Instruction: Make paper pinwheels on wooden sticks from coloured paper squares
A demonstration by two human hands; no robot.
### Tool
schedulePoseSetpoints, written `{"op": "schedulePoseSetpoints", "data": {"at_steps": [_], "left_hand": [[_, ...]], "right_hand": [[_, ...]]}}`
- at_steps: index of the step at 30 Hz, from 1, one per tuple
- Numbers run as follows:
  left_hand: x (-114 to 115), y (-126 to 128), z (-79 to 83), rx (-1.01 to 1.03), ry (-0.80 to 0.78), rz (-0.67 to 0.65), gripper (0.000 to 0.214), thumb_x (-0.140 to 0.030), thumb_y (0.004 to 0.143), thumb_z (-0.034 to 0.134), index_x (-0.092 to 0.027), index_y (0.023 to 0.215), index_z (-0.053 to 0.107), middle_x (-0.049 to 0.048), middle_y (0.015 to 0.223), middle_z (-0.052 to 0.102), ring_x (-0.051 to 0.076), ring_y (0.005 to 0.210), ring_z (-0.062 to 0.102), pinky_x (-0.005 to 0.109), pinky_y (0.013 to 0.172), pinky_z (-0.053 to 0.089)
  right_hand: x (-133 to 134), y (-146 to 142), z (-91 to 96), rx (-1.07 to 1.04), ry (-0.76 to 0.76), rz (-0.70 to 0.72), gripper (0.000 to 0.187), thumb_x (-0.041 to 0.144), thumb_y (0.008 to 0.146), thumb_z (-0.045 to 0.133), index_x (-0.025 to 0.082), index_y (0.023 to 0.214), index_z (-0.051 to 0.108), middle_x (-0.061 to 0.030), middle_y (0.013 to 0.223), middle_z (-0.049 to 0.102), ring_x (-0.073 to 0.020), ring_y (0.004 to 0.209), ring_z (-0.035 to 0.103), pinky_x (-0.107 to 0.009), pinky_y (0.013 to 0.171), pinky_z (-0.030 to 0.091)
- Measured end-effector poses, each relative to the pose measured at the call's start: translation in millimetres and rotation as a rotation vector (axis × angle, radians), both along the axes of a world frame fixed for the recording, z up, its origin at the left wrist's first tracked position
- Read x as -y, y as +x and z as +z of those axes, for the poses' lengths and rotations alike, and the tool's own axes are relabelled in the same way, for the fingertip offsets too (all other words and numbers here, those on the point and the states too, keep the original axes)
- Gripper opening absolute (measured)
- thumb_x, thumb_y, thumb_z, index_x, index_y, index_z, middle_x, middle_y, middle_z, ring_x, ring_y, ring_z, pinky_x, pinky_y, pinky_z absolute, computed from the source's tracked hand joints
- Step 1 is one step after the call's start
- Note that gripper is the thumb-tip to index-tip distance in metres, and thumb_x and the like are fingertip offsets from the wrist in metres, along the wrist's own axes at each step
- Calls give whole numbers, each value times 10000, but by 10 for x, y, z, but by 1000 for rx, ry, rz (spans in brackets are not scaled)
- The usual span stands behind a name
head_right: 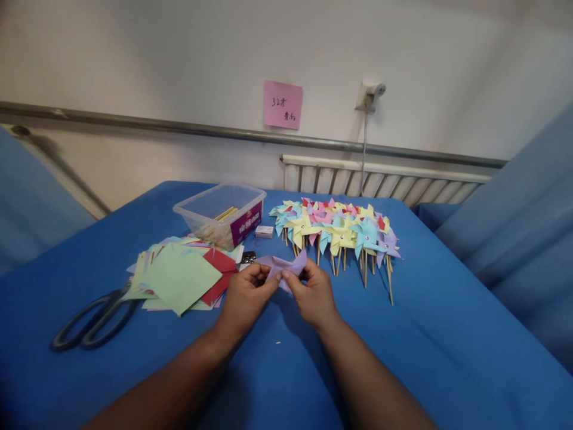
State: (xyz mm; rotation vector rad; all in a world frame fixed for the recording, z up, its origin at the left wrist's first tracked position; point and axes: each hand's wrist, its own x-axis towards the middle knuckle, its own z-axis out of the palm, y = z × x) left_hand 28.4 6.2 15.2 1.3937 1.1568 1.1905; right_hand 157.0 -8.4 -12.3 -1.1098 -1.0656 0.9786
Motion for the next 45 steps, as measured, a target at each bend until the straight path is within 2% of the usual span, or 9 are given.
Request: {"op": "schedulePoseSetpoints", "data": {"at_steps": [5, 14, 20, 25, 28, 30, 32, 36, 45], "left_hand": [[-21, -1, -23, 51, -16, -47, 176, -305, 660, 700, -151, 670, 616, -17, 607, 597, 104, 565, 525, 206, 539, 403], [-126, -38, -95, 134, -94, -106, 255, -375, 646, 722, -156, 646, 593, -11, 602, 602, 115, 565, 536, 215, 538, 415], [-131, -27, -105, 122, -71, -115, 211, -351, 677, 692, -152, 698, 626, 0, 643, 634, 130, 607, 571, 235, 591, 446], [-130, -10, -107, 155, -67, -94, 217, -299, 647, 708, -154, 796, 645, 35, 765, 685, 167, 729, 629, 276, 695, 483], [-125, -29, -93, 110, 16, 55, 297, -251, 632, 714, -168, 910, 653, 66, 913, 693, 176, 825, 632, 300, 773, 481], [-102, -29, -78, 72, 34, 105, 275, -255, 650, 700, -171, 907, 652, 59, 881, 689, 161, 777, 624, 294, 750, 482], [-61, -5, -63, 124, -16, 21, 273, -246, 654, 693, -165, 909, 640, 61, 861, 692, 155, 746, 624, 294, 735, 486], [38, 67, -45, 295, -114, -180, 359, -182, 622, 711, -164, 970, 626, 80, 976, 685, 185, 880, 634, 317, 814, 484], [6, 11, -49, 678, -255, -238, 286, -190, 658, 728, -155, 933, 657, 51, 917, 688, 184, 917, 615, 320, 883, 440]], "right_hand": [[-4, -6, -31, 40, 5, -28, 219, 346, 730, 684, 171, 860, 654, -18, 769, 673, -150, 674, 581, -283, 655, 465], [-12, -49, -12, -198, -42, 77, 289, 365, 682, 732, 175, 890, 665, -30, 823, 705, -172, 724, 627, -302, 683, 482], [-26, -95, -36, -145, -6, -6, 275, 364, 685, 728, 169, 859, 644, -15, 759, 677, -156, 682, 600, -272, 633, 467], [-55, -71, -93, 44, 52, -119, 253, 381, 753, 658, 156, 865, 627, -15, 744, 645, -142, 645, 557, -256, 604, 443], [-58, -8, -59, 246, 160, -268, 164, 335, 792, 614, 174, 825, 615, 0, 722, 599, -136, 641, 522, -255, 615, 424], [-53, 41, -14, 420, 268, -365, 111, 286, 819, 575, 193, 759, 590, 3, 709, 560, -143, 660, 511, -265, 639, 417], [-46, 76, 20, 587, 380, -408, 97, 234, 840, 528, 204, 758, 572, -13, 735, 557, -163, 715, 525, -287, 681, 421], [-43, 74, 22, 885, 519, -373, 115, 164, 839, 484, 193, 897, 580, -64, 856, 608, -201, 827, 547, -342, 747, 422], [24, -82, 55, 1172, 562, -323, 346, 168, 849, 478, 172, 1188, 544, -122, 1073, 585, -247, 967, 532, -396, 808, 414]]}}
